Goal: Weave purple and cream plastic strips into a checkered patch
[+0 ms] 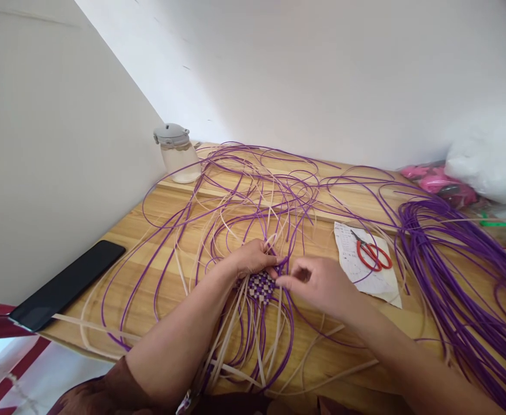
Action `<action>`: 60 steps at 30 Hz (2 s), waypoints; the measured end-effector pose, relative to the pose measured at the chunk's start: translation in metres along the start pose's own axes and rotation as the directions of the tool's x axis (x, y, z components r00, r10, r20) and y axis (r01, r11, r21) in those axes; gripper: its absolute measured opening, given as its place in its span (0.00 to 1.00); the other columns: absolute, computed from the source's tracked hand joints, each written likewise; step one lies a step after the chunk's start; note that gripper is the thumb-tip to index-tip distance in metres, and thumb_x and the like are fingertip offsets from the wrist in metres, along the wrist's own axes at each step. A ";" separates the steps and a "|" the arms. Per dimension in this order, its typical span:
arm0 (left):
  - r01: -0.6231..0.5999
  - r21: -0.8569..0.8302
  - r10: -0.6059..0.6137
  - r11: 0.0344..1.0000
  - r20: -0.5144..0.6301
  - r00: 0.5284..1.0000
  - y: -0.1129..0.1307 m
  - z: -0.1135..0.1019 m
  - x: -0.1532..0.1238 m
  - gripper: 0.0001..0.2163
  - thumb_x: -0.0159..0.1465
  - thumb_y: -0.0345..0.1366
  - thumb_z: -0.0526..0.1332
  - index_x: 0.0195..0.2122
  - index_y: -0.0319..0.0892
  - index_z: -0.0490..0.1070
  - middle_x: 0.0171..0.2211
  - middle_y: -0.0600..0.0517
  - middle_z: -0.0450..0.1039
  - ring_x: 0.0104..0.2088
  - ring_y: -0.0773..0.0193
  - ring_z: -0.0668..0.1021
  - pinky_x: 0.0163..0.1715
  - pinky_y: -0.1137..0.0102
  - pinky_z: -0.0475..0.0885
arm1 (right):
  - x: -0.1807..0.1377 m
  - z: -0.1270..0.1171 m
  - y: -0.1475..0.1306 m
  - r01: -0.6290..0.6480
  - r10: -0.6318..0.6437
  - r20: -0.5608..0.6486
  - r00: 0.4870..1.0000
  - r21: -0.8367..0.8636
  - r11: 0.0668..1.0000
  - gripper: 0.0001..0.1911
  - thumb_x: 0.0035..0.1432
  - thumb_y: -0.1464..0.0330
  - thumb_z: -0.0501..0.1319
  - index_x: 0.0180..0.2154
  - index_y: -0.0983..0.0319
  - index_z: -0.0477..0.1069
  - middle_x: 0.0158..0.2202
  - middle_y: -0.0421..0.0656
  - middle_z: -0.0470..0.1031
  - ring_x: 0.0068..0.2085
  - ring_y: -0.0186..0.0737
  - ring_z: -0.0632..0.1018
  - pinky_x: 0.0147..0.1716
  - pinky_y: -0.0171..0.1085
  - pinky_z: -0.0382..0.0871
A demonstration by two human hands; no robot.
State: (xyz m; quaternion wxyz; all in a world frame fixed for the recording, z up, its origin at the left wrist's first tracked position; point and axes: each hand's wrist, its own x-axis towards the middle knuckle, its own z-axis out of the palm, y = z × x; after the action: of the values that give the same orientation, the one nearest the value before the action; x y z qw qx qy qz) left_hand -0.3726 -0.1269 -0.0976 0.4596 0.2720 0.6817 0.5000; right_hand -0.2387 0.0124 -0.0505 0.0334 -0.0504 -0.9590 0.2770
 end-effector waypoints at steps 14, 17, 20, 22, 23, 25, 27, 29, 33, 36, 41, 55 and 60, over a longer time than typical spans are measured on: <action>-0.030 -0.020 0.030 0.999 0.004 1.000 -0.002 0.000 0.001 0.17 0.52 0.48 0.65 0.29 0.36 0.74 0.19 0.52 0.74 0.19 0.70 0.73 0.23 0.76 0.60 | -0.002 0.016 0.012 -0.364 0.271 0.266 0.925 0.417 0.833 0.04 0.57 0.73 0.51 0.35 0.59 0.61 0.26 0.38 0.71 0.24 0.35 0.76 0.22 0.32 0.67; -0.018 -0.010 0.018 1.000 -0.017 1.000 -0.002 0.001 0.001 0.16 0.53 0.47 0.64 0.30 0.36 0.74 0.19 0.52 0.74 0.19 0.70 0.72 0.22 0.76 0.59 | -0.002 0.018 0.012 -0.218 0.206 0.077 0.976 0.242 0.945 0.06 0.55 0.74 0.53 0.34 0.59 0.66 0.27 0.38 0.72 0.27 0.35 0.75 0.28 0.33 0.66; -0.021 -0.032 0.021 0.999 -0.020 1.000 -0.003 0.001 0.002 0.14 0.53 0.45 0.64 0.29 0.36 0.74 0.19 0.52 0.74 0.19 0.70 0.72 0.22 0.76 0.60 | -0.001 0.020 0.010 -0.075 0.076 -0.095 0.993 0.013 0.997 0.09 0.51 0.78 0.53 0.31 0.60 0.69 0.30 0.40 0.74 0.32 0.37 0.74 0.34 0.35 0.64; -0.026 -0.035 0.025 0.999 -0.023 0.999 -0.003 0.001 0.002 0.13 0.53 0.44 0.64 0.28 0.37 0.73 0.19 0.52 0.73 0.19 0.69 0.73 0.22 0.76 0.61 | 0.001 0.021 0.009 -0.002 -0.007 -0.127 0.992 -0.066 0.998 0.11 0.51 0.79 0.53 0.32 0.60 0.68 0.31 0.41 0.73 0.33 0.37 0.73 0.35 0.34 0.62; -0.028 -0.037 0.027 0.999 -0.025 0.999 -0.004 0.001 0.003 0.13 0.53 0.44 0.63 0.28 0.37 0.73 0.20 0.52 0.73 0.19 0.69 0.74 0.23 0.76 0.61 | 0.001 0.021 0.010 0.031 -0.041 -0.127 0.991 -0.081 0.996 0.11 0.51 0.79 0.53 0.32 0.60 0.68 0.32 0.41 0.73 0.34 0.37 0.73 0.35 0.34 0.62; -0.032 -0.034 0.031 0.999 -0.028 0.999 -0.004 0.001 0.003 0.13 0.54 0.44 0.63 0.28 0.37 0.73 0.20 0.52 0.74 0.20 0.69 0.74 0.23 0.76 0.61 | 0.001 0.021 0.011 0.078 -0.086 -0.114 0.990 -0.077 0.994 0.10 0.54 0.78 0.53 0.35 0.60 0.68 0.33 0.41 0.72 0.34 0.36 0.72 0.35 0.33 0.62; -0.038 -0.026 0.037 0.999 -0.034 0.999 -0.004 0.001 0.003 0.13 0.53 0.44 0.63 0.29 0.37 0.74 0.20 0.52 0.74 0.20 0.68 0.74 0.23 0.76 0.61 | 0.001 0.020 0.013 0.092 -0.097 -0.092 0.991 -0.055 0.994 0.08 0.57 0.76 0.54 0.37 0.60 0.68 0.33 0.40 0.73 0.34 0.36 0.72 0.35 0.33 0.61; -0.039 -0.020 0.038 0.999 -0.037 0.999 -0.003 0.001 0.003 0.13 0.53 0.44 0.64 0.29 0.38 0.75 0.20 0.52 0.75 0.20 0.68 0.74 0.24 0.75 0.62 | 0.001 0.019 0.014 0.093 -0.095 -0.071 0.993 -0.037 0.995 0.05 0.59 0.73 0.55 0.37 0.59 0.68 0.32 0.40 0.73 0.33 0.36 0.72 0.34 0.33 0.61; -0.021 -0.056 0.017 0.998 -0.072 0.997 0.000 0.004 0.000 0.12 0.54 0.43 0.64 0.29 0.37 0.75 0.18 0.53 0.74 0.20 0.69 0.74 0.23 0.76 0.62 | 0.004 0.019 0.010 0.076 -0.079 -0.063 0.995 -0.046 0.996 0.04 0.57 0.74 0.56 0.32 0.60 0.66 0.31 0.40 0.73 0.33 0.35 0.71 0.34 0.32 0.59; -0.034 -0.110 0.019 0.993 -0.133 0.991 0.003 0.008 -0.003 0.08 0.53 0.39 0.65 0.28 0.38 0.72 0.19 0.54 0.74 0.20 0.69 0.76 0.23 0.77 0.62 | 0.009 0.021 0.009 0.018 -0.020 -0.047 0.999 -0.050 0.999 0.05 0.55 0.76 0.55 0.30 0.61 0.63 0.30 0.40 0.72 0.31 0.35 0.70 0.31 0.32 0.57; -0.045 -0.156 0.014 0.987 -0.194 0.981 0.005 0.013 -0.004 0.07 0.53 0.36 0.65 0.29 0.38 0.69 0.19 0.54 0.74 0.20 0.68 0.76 0.24 0.77 0.63 | 0.014 0.023 0.015 -0.078 0.077 0.011 0.997 0.043 0.996 0.04 0.56 0.74 0.54 0.31 0.60 0.65 0.26 0.38 0.72 0.26 0.33 0.69 0.27 0.32 0.54; -0.120 0.026 0.122 0.992 -0.293 0.948 0.005 0.020 -0.018 0.06 0.57 0.37 0.62 0.30 0.40 0.68 0.22 0.53 0.78 0.25 0.67 0.76 0.30 0.73 0.67 | 0.016 0.028 0.028 -0.145 0.143 0.022 0.989 0.185 0.972 0.12 0.55 0.69 0.55 0.39 0.57 0.75 0.29 0.39 0.77 0.26 0.34 0.72 0.26 0.32 0.57; -0.116 0.028 0.119 0.993 -0.287 0.951 0.006 0.021 -0.019 0.06 0.57 0.36 0.61 0.30 0.40 0.66 0.21 0.53 0.77 0.24 0.66 0.76 0.30 0.72 0.67 | 0.016 0.027 0.030 -0.137 0.131 0.039 0.991 0.256 0.957 0.12 0.54 0.70 0.56 0.39 0.58 0.75 0.26 0.38 0.75 0.25 0.32 0.71 0.26 0.31 0.58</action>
State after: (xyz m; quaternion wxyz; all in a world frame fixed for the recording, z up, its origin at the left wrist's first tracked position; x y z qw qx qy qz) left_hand -0.3464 -0.1311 -0.0870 0.3235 0.2390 0.7266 0.5571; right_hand -0.2549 0.0247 -0.0889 0.0103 -0.1073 -0.9094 0.4017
